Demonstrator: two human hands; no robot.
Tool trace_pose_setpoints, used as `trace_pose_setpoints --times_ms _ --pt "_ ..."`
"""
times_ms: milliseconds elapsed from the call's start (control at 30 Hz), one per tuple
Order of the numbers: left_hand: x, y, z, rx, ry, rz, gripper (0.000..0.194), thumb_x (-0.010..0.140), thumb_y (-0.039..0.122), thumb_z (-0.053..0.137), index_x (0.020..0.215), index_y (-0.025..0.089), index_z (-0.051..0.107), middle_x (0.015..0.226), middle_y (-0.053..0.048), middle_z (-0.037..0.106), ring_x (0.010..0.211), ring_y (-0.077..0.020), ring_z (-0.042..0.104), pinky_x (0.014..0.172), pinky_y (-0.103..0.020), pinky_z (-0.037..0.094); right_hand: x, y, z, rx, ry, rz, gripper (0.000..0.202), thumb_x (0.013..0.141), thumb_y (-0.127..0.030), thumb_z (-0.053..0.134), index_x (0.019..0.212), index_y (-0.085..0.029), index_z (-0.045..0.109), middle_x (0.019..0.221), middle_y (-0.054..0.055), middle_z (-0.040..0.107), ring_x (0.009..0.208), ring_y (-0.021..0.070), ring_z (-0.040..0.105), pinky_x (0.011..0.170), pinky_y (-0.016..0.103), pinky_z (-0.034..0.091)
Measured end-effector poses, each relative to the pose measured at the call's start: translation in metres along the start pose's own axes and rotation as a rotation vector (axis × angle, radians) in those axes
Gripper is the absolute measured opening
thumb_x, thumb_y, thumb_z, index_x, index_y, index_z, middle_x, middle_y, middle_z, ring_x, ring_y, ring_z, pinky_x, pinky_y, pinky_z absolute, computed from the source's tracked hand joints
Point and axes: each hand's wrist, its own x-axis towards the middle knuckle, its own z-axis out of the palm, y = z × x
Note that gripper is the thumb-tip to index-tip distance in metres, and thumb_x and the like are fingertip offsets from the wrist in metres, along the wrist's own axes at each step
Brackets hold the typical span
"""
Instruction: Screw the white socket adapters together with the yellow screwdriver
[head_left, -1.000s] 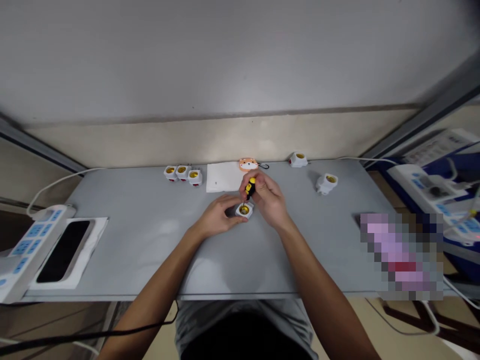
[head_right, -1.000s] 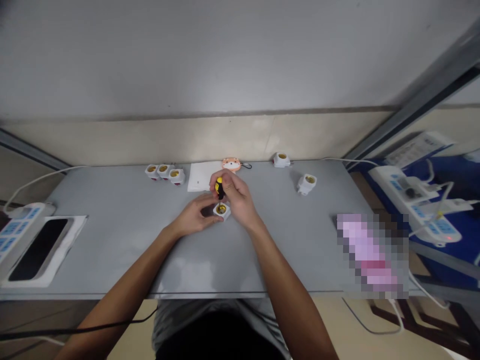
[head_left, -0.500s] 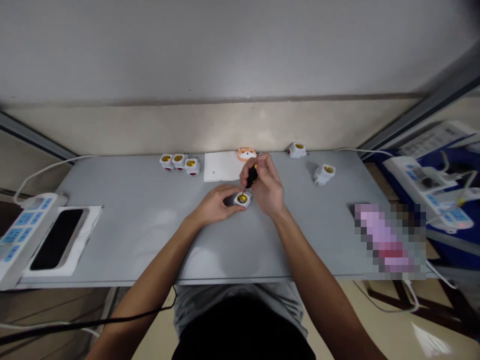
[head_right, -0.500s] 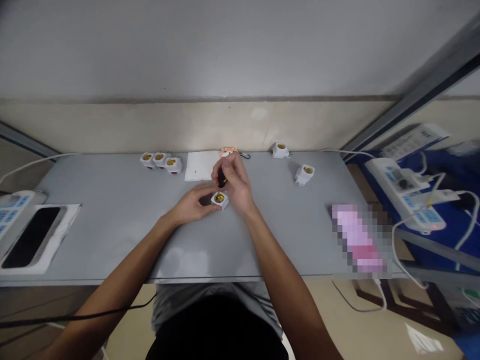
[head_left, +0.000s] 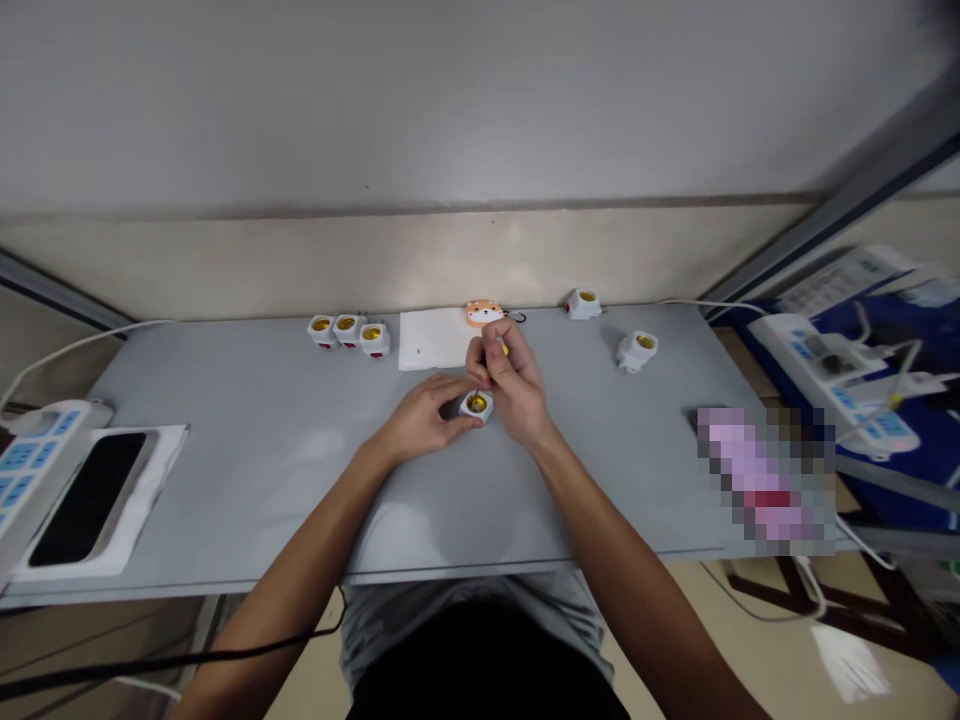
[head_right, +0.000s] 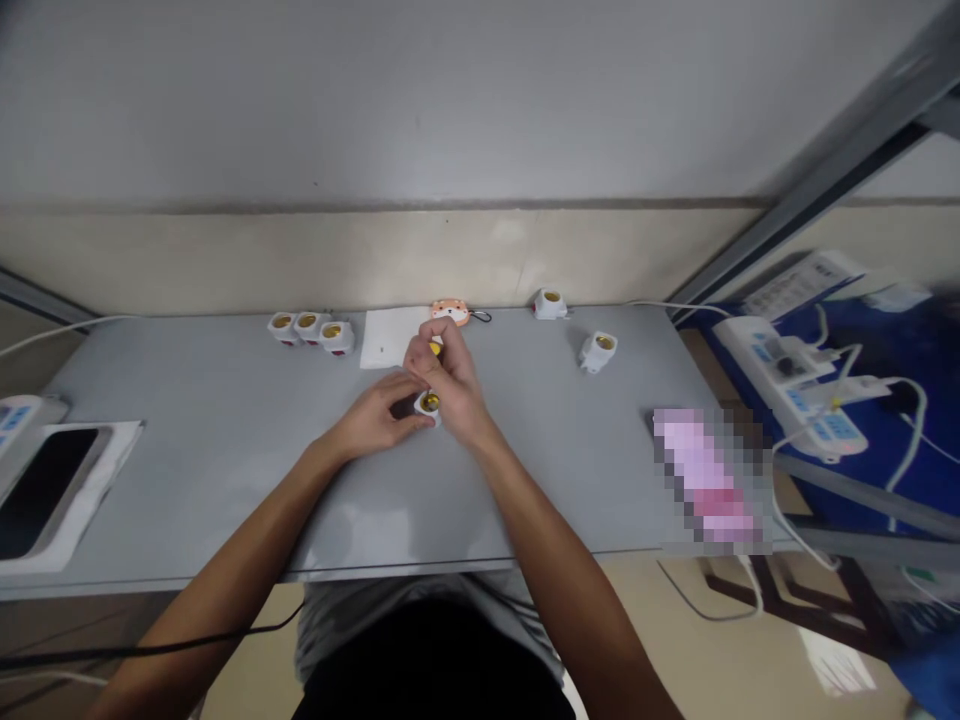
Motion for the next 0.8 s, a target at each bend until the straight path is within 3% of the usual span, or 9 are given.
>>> trace_pose_setpoints --times_ms 167,333,533,667,800 --pt "0.001 0.0 -0.002 0.018 -0.007 0.001 0.037 0.093 0.042 0.076 0.125 0.023 0.073 0.122 -0.01 0.076 0.112 -0.0288 0.069 0.102 -0.045 0.054 0.002 -0.004 -0.007 -0.024 -0.015 -0.052 0.029 0.098 -0.048 0.065 0.089 -0.025 0.05 0.079 -0.003 0.049 0.065 0.0131 0.045 0.062 0.028 0.037" --pt "0.0 -0.002 -0.001 0.023 0.004 0.007 0.039 0.093 0.045 0.075 0.125 0.023 0.073 0.125 -0.01 0.075 0.117 -0.0304 0.068 0.103 -0.046 0.054 0.003 -0.013 -0.02 -0.149 -0.116 0.016 0.038 0.103 -0.057 0.054 0.089 -0.022 0.063 0.085 0.002 0.054 0.074 0.0161 0.052 0.067 0.031 0.042" --pt "0.0 -0.005 0.0 0.005 -0.009 -0.006 0.044 0.091 0.043 0.078 0.129 0.023 0.071 0.127 -0.011 0.074 0.118 -0.03 0.067 0.105 -0.047 0.053 0.003 -0.003 -0.007 -0.044 -0.028 0.023 0.037 0.105 -0.062 0.046 0.102 -0.026 0.054 0.073 -0.003 0.051 0.063 0.0138 0.045 0.06 0.028 0.038" --pt "-0.001 -0.008 0.002 0.007 -0.014 0.007 0.049 0.091 0.044 0.079 0.133 0.022 0.069 0.129 -0.012 0.073 0.12 -0.0301 0.067 0.107 -0.047 0.053 0.003 0.001 0.003 -0.053 0.028 -0.006 0.038 0.098 -0.064 0.059 0.1 -0.028 0.046 0.072 -0.006 0.047 0.061 0.0122 0.041 0.058 0.026 0.036" --pt "-0.001 -0.008 0.003 0.026 -0.003 0.003 0.05 0.089 0.044 0.081 0.132 0.022 0.07 0.125 -0.011 0.075 0.115 -0.0293 0.068 0.103 -0.045 0.054 0.004 -0.001 -0.001 -0.059 0.039 -0.035 0.034 0.098 -0.054 0.065 0.094 -0.027 0.045 0.073 -0.005 0.049 0.061 0.0119 0.045 0.056 0.025 0.037"
